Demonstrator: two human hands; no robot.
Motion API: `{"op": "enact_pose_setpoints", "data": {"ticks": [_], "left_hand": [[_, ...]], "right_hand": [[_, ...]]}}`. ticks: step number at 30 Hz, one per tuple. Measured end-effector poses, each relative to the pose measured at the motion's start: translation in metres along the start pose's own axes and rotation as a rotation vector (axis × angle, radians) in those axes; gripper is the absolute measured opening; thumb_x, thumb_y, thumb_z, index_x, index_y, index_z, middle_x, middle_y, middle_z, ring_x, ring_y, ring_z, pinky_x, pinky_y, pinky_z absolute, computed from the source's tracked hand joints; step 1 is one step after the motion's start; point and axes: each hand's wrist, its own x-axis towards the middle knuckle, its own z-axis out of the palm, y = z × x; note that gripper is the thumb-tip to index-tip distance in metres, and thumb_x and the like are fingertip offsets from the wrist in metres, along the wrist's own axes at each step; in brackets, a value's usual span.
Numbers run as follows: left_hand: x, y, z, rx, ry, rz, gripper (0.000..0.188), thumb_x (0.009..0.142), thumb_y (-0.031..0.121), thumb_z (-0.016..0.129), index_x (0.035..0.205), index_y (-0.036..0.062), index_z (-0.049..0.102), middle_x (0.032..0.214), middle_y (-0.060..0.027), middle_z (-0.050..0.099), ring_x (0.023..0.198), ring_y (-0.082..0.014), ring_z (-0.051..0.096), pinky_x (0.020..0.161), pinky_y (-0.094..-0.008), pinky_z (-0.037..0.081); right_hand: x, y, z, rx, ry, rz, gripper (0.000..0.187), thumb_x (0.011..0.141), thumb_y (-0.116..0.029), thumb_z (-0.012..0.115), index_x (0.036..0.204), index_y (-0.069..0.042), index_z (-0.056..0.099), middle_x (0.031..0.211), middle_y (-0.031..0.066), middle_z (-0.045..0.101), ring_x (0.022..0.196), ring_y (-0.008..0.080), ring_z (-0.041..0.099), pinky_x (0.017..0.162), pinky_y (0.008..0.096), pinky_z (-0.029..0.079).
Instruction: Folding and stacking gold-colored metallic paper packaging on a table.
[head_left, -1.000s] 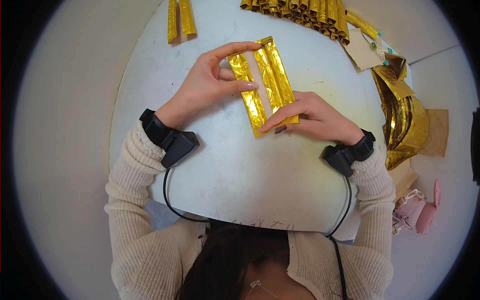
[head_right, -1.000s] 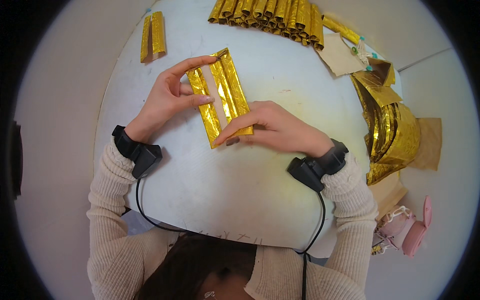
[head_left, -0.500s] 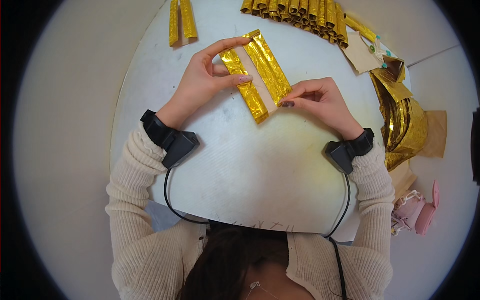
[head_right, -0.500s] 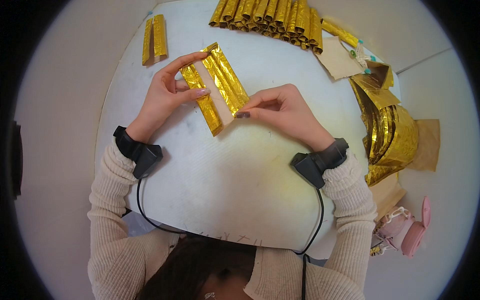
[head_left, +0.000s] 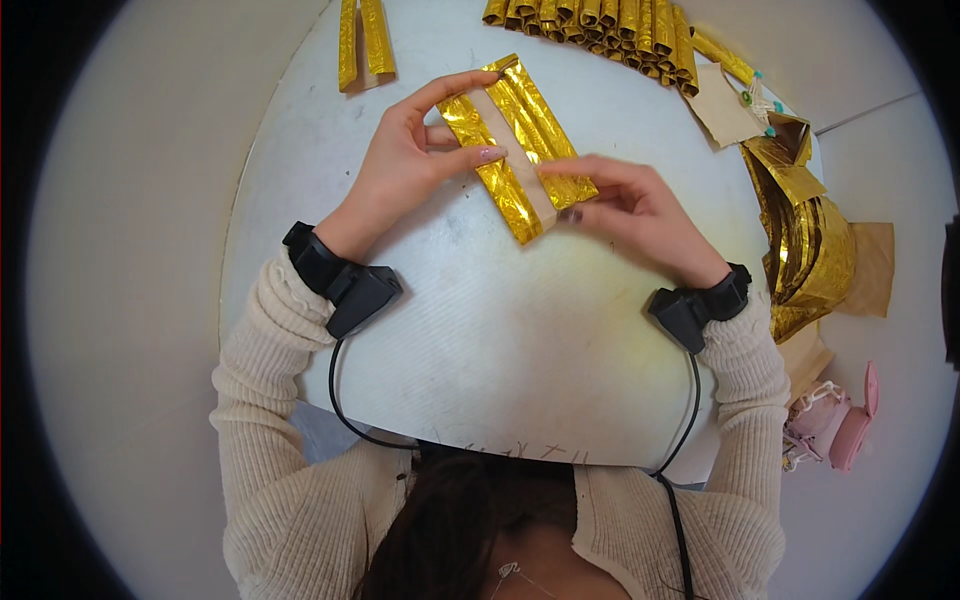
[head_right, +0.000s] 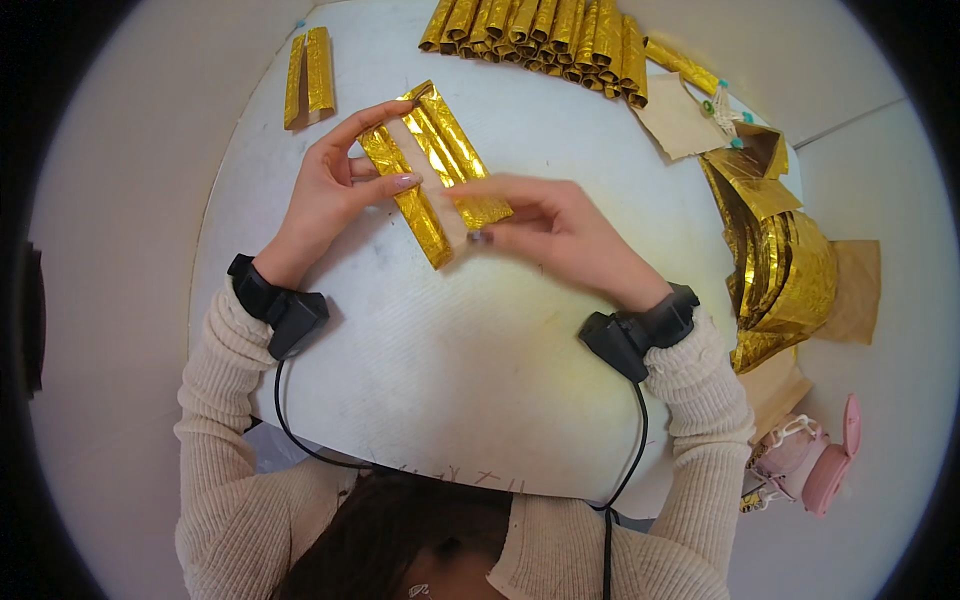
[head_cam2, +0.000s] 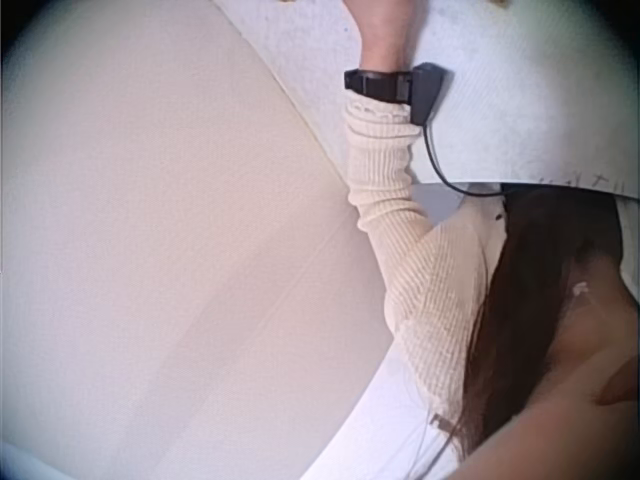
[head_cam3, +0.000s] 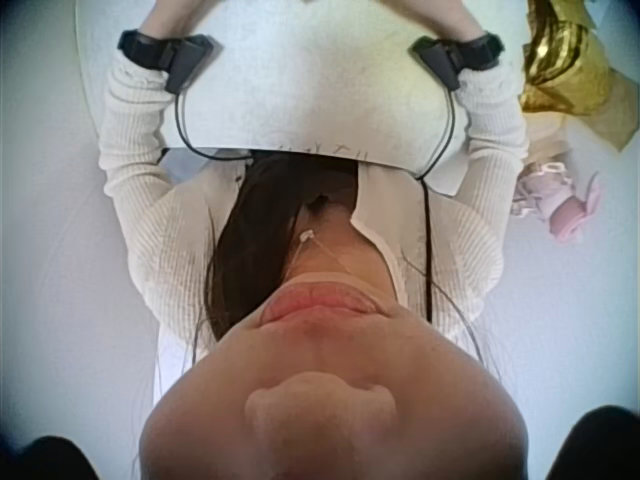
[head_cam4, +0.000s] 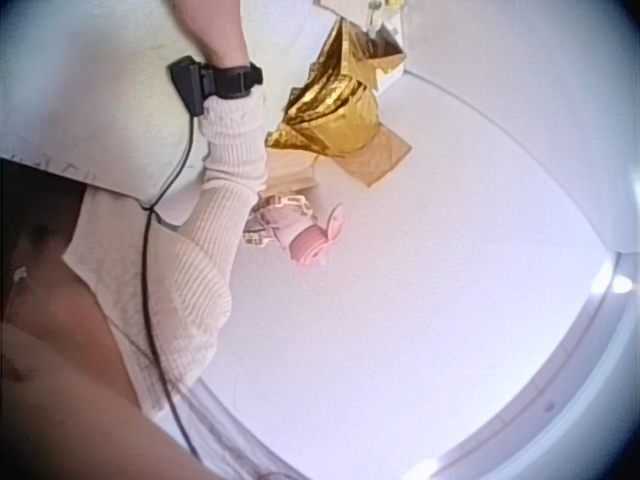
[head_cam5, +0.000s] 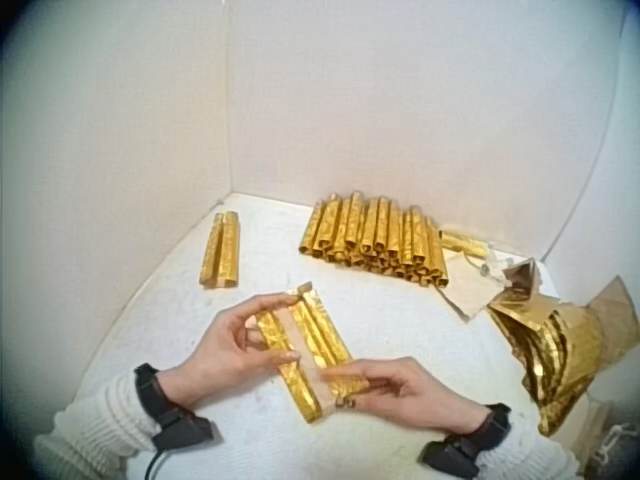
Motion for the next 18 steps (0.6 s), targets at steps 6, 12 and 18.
{"op": "enact_pose_setpoints", "data": {"ticks": [6, 12, 18], "left_hand": [[-0.001, 0.007, 0.009, -0.087, -0.042, -0.075, 0.060, 0.078, -0.004, 0.069, 0.133, 0.0028, 0.046, 0.135, -0.0103, 0.046, 0.107, -0.0189, 0.061, 0.091, -0.0288, 0.053], [-0.002, 0.005, 0.011, -0.105, -0.061, -0.084, 0.061, 0.078, -0.003, 0.070, 0.133, 0.0029, 0.045, 0.135, -0.0094, 0.045, 0.109, -0.0188, 0.060, 0.092, -0.0296, 0.052], [-0.003, 0.004, 0.013, -0.095, -0.043, -0.040, 0.061, 0.078, -0.004, 0.069, 0.134, 0.0032, 0.045, 0.135, -0.0103, 0.045, 0.109, -0.0190, 0.060, 0.092, -0.0292, 0.052]], "right_hand": [[-0.001, -0.002, 0.000, -0.373, -0.264, -0.226, 0.033, 0.078, 0.003, 0.066, 0.108, -0.009, 0.070, 0.092, 0.0069, 0.071, 0.083, 0.0136, 0.066, 0.078, 0.0277, 0.053], [-0.001, 0.000, 0.003, -0.471, -0.156, -0.187, 0.017, 0.074, -0.005, 0.074, 0.090, -0.008, 0.075, 0.079, 0.0055, 0.071, 0.071, 0.0125, 0.065, 0.067, 0.0248, 0.050], [-0.003, -0.003, 0.011, -0.408, -0.113, -0.111, 0.008, 0.075, -0.007, 0.074, 0.083, -0.006, 0.074, 0.075, 0.0046, 0.071, 0.069, 0.0115, 0.064, 0.066, 0.0233, 0.049]]}}
